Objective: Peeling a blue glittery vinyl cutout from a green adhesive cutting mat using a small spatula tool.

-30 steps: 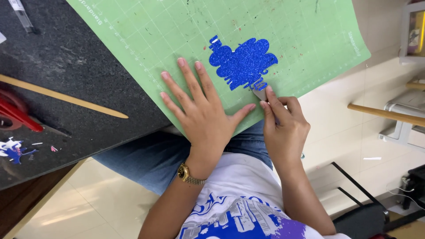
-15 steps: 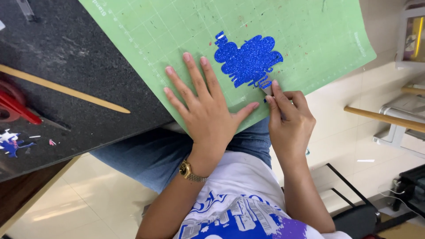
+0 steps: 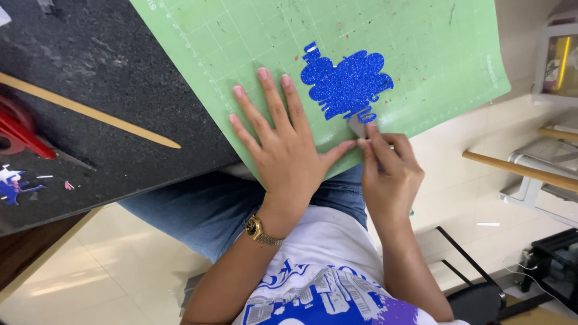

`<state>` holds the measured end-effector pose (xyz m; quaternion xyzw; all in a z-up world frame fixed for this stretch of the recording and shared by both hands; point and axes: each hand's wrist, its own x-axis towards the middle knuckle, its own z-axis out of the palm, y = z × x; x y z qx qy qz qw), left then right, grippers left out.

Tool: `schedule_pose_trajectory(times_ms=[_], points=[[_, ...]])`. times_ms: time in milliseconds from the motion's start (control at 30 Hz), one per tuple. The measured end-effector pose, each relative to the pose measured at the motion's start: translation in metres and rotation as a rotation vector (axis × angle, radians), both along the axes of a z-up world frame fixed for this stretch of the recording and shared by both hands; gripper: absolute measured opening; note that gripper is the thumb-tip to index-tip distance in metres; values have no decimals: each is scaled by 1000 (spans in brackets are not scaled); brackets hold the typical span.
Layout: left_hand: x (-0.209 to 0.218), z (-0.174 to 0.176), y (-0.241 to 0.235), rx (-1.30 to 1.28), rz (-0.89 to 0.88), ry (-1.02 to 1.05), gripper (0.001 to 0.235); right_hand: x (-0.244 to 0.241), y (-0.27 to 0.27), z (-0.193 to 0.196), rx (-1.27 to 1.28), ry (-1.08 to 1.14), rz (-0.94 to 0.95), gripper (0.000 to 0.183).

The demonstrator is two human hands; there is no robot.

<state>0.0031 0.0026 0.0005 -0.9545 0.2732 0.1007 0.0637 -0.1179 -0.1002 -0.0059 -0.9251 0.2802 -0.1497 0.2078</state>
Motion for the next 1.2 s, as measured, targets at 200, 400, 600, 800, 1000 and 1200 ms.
schedule_pose_trajectory(times_ms=[200, 400, 600, 800, 1000, 1200], points=[[0, 1, 1, -30, -6, -8, 147, 4, 2, 0, 39, -24, -13, 26], [1, -1, 1, -49, 7, -3, 150, 1, -5, -1, -27, 20, -30, 28], [0, 0, 2, -23, -17, -12, 150, -1, -5, -1, 14, 4, -24, 29], [4, 1, 5, -39, -27, -2, 147, -7, -9, 6, 45, 10, 23, 31], [6, 4, 8, -92, -25, 59, 150, -17, -11, 20, 188, 15, -61, 37], [8, 8, 13, -57, -45, 45, 147, -8, -12, 23, 91, -128, 137, 34]])
